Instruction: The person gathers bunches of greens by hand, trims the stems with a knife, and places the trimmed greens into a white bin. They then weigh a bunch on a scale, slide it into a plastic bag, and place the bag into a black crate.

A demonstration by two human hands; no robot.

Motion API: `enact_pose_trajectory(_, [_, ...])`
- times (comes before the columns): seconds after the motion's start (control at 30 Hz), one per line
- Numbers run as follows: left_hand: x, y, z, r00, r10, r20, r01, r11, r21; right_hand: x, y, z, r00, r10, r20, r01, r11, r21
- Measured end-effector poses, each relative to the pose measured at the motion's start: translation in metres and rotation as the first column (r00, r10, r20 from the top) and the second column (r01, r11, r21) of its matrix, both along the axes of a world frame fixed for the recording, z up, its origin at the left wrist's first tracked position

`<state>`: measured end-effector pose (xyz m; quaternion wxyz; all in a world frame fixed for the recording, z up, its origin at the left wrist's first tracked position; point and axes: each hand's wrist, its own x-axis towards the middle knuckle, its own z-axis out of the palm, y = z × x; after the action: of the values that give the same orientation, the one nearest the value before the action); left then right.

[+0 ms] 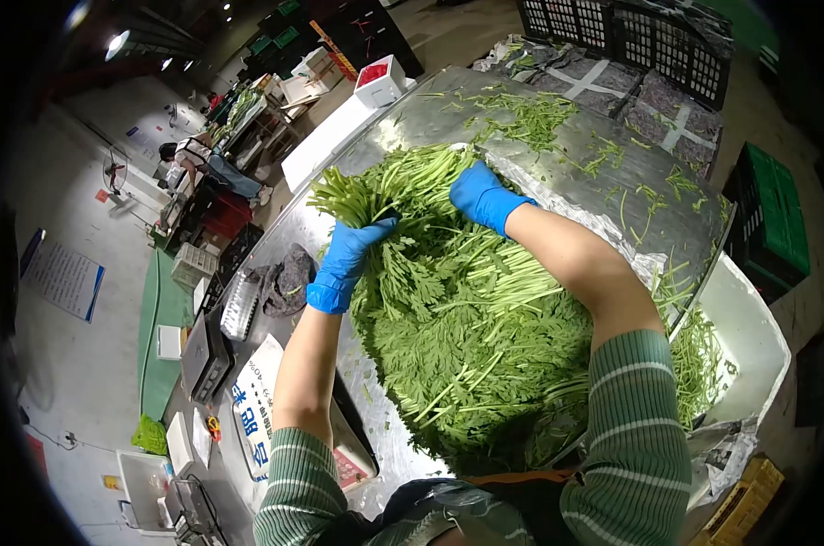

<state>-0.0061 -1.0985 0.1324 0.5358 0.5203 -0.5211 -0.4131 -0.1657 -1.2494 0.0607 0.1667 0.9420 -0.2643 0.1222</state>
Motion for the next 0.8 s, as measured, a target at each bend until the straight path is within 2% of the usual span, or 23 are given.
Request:
enact_pose_trajectory(0.07, [-0.002,-0.001,0.000,1.000,0.010,-0.022,-0.010,1.000,0.001,0.002,0.006,0.017,0.969,0.014,-0.245,0.019,0.991,0.132])
enact_pose_trajectory(0.1, [-0.001,-0.001,0.000,1.000,0.008,-0.018,-0.008,1.000,0.001,0.000,0.009,0.023,0.970,0.012,-0.241,0.020,0.991,0.132])
enact_pose_trajectory(0.17, [0.002,-0.002,-0.002,1.000,0.014,0.028,-0.013,0.999,-0.047,-0.003,0.014,0.036,0.996,-0.015,-0.090,0.007,0.996,-0.085])
enact_pose_trajectory(0.23, [0.000,-0.003,-0.002,1.000,0.015,0.014,-0.014,0.997,-0.072,0.000,0.018,0.060,0.990,-0.039,-0.139,0.035,0.999,-0.029])
enact_pose_trajectory(0.3, [-0.002,-0.010,-0.008,0.999,0.006,-0.054,-0.011,0.994,-0.108,-0.001,0.019,0.072,0.991,0.070,-0.113,-0.048,0.982,0.182])
enact_pose_trajectory(0.33, [-0.003,-0.014,-0.010,1.000,0.029,-0.008,-0.029,0.995,-0.100,0.009,0.004,0.055,0.988,0.138,0.073,-0.147,0.980,0.132])
enact_pose_trajectory(0.4, [-0.009,-0.022,-0.011,0.995,0.050,0.089,-0.042,0.995,-0.087,0.005,0.023,0.078,0.958,0.236,0.161,-0.255,0.960,0.111])
enact_pose_trajectory(0.43, [-0.011,-0.025,-0.012,0.993,0.040,0.108,-0.031,0.996,-0.085,0.009,0.034,0.091,0.985,0.107,0.136,-0.142,0.949,0.281])
enact_pose_trajectory(0.47, [-0.014,-0.026,-0.011,0.991,0.029,0.127,-0.019,0.996,-0.082,0.009,0.038,0.092,0.985,0.105,0.136,-0.140,0.950,0.280])
enact_pose_trajectory(0.53, [-0.014,-0.026,-0.011,0.986,0.016,0.165,-0.004,0.997,-0.073,0.007,0.043,0.091,0.933,0.081,0.351,-0.208,0.917,0.340])
enact_pose_trajectory(0.57, [-0.010,-0.030,-0.012,0.965,-0.005,0.261,0.018,0.999,-0.047,0.004,0.043,0.092,0.917,0.031,0.398,-0.238,0.843,0.482])
enact_pose_trajectory(0.63, [-0.011,-0.029,-0.005,0.914,0.004,0.405,-0.008,1.000,0.010,0.012,0.023,0.064,0.722,0.056,0.690,-0.511,0.716,0.477])
enact_pose_trajectory(0.67, [-0.010,-0.028,-0.007,0.913,0.008,0.407,-0.012,1.000,0.009,-0.005,0.036,0.081,0.616,0.060,0.786,-0.632,0.633,0.447])
enact_pose_trajectory(0.7, [-0.011,-0.028,-0.010,0.935,0.054,0.351,-0.039,0.998,-0.051,-0.004,0.028,0.075,0.485,-0.082,0.871,-0.770,0.433,0.469])
enact_pose_trajectory(0.73, [-0.010,-0.028,-0.012,0.952,0.097,0.292,-0.066,0.992,-0.111,-0.004,0.018,0.069,0.364,-0.252,0.897,-0.880,0.223,0.420])
enact_pose_trajectory(0.77, [-0.011,-0.027,-0.011,0.951,0.099,0.294,-0.068,0.991,-0.112,-0.012,0.014,0.067,0.332,-0.411,0.849,-0.891,0.159,0.425])
enact_pose_trajectory(0.8, [-0.012,-0.026,-0.010,0.937,0.106,0.333,-0.066,0.989,-0.129,-0.016,0.011,0.060,0.478,-0.431,0.766,-0.774,0.205,0.599])
